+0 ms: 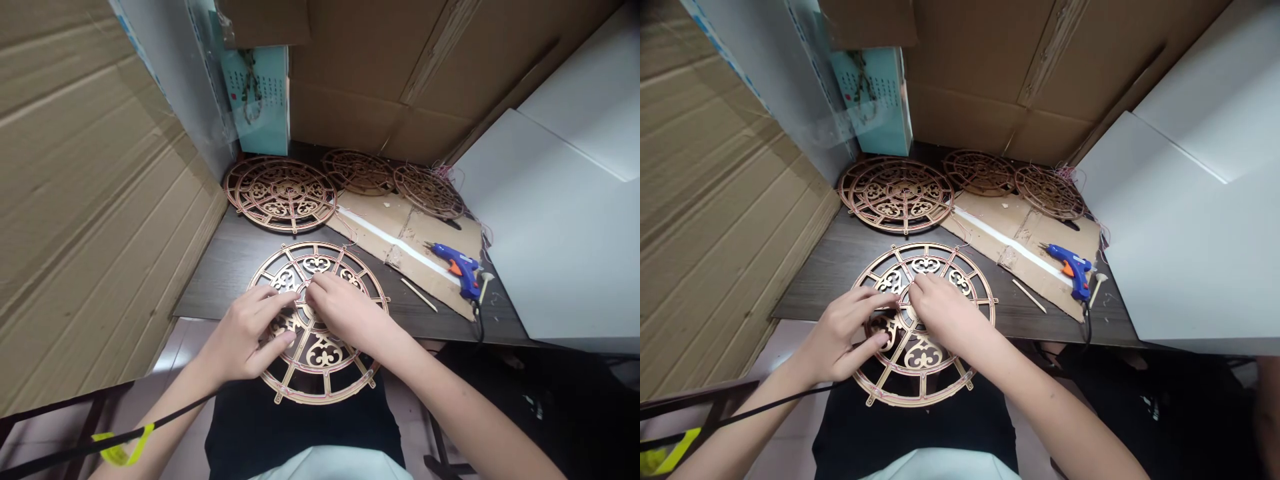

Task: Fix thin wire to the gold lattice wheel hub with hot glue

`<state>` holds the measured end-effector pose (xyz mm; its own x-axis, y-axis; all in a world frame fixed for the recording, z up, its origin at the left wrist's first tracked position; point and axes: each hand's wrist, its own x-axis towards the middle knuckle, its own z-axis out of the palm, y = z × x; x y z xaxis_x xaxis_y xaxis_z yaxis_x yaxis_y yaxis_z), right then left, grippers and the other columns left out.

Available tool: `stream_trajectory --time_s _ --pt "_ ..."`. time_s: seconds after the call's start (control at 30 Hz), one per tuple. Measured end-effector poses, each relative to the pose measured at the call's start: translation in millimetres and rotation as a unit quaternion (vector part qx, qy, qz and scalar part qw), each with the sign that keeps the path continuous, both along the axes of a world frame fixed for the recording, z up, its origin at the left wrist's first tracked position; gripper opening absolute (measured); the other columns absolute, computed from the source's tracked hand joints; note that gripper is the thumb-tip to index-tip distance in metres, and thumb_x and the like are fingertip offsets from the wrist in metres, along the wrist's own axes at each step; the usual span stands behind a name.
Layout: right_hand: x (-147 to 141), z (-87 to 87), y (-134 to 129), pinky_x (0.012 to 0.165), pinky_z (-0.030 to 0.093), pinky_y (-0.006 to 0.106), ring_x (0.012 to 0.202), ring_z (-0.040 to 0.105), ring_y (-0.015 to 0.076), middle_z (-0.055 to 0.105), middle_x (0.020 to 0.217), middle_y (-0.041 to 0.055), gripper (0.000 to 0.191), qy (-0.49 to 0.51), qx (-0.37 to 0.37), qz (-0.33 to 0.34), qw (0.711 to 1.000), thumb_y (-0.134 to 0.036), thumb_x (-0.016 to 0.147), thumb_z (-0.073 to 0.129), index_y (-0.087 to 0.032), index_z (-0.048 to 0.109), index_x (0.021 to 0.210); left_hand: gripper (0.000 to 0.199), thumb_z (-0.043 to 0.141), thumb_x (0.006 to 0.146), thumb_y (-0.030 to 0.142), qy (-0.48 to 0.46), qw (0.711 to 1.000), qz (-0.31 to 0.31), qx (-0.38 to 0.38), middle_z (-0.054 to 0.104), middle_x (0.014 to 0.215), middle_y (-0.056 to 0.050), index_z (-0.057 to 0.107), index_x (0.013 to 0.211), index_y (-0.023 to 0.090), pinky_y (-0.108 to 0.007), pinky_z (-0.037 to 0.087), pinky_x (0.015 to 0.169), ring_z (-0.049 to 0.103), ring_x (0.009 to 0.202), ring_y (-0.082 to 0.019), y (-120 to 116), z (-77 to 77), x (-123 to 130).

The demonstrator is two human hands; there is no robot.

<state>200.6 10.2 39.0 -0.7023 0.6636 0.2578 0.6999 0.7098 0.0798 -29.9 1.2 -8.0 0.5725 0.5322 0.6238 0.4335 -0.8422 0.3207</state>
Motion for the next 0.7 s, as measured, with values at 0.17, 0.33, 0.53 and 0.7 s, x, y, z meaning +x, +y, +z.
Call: stream_trajectory --time_s 0.17,0.33,0.53,0.7 --pt "8.1 -1.2 -0.3 0.075 0.047 0.032 0.088 0.056 0.0201 0.06 0.097 0.0075 0.01 0.063 -0.013 -0.028 0.998 -0.011 0.101 0.05 -0.016 0.058 0.099 0.045 0.058 0.094 0.03 -0.018 0.999 -0.008 -0.031 0.065 0.111 -0.009 0.051 0.138 0.019 -0.039 0.047 0.087 0.057 0.103 -0.025 -0.7 0.6 -0.5" --pt "13.8 3.3 -13.3 0.079 0.048 0.033 0.091 0.058 0.0206 0.063 0.095 0.0069 0.011 0.132 -0.028 -0.016 0.991 -0.014 0.1 0.051 -0.018 0.06 0.097 0.045 0.059 0.094 0.03 -0.027 0.999 -0.01 -0.046 0.067 0.113 -0.007 0.05 0.138 0.022 -0.038 0.047 0.09 0.058 0.104 -0.024 0.9 1.2 -0.9" --pt "73.3 19.6 -33.1 0.081 0.05 0.033 0.085 0.065 0.02 0.07 0.09 0.0057 0.015 0.317 0.044 -0.153 0.935 -0.029 0.097 0.057 -0.02 0.068 0.093 0.046 0.057 0.094 0.03 -0.048 0.996 -0.029 -0.067 0.068 0.114 -0.008 0.049 0.139 0.023 -0.04 0.047 0.093 0.061 0.106 -0.025 3.7 -1.1 -2.1" --pt "192.4 25.2 -21.6 0.068 0.046 0.042 0.08 0.064 0.0317 0.067 0.094 0.0221 0.062 0.25 0.108 -0.605 0.748 -0.07 0.085 0.054 -0.011 0.068 0.1 0.046 0.057 0.094 0.034 -0.059 0.995 -0.038 -0.077 0.068 0.115 -0.007 0.05 0.138 0.023 -0.04 0.048 0.092 0.062 0.107 -0.025 3.1 -0.8 -2.2"
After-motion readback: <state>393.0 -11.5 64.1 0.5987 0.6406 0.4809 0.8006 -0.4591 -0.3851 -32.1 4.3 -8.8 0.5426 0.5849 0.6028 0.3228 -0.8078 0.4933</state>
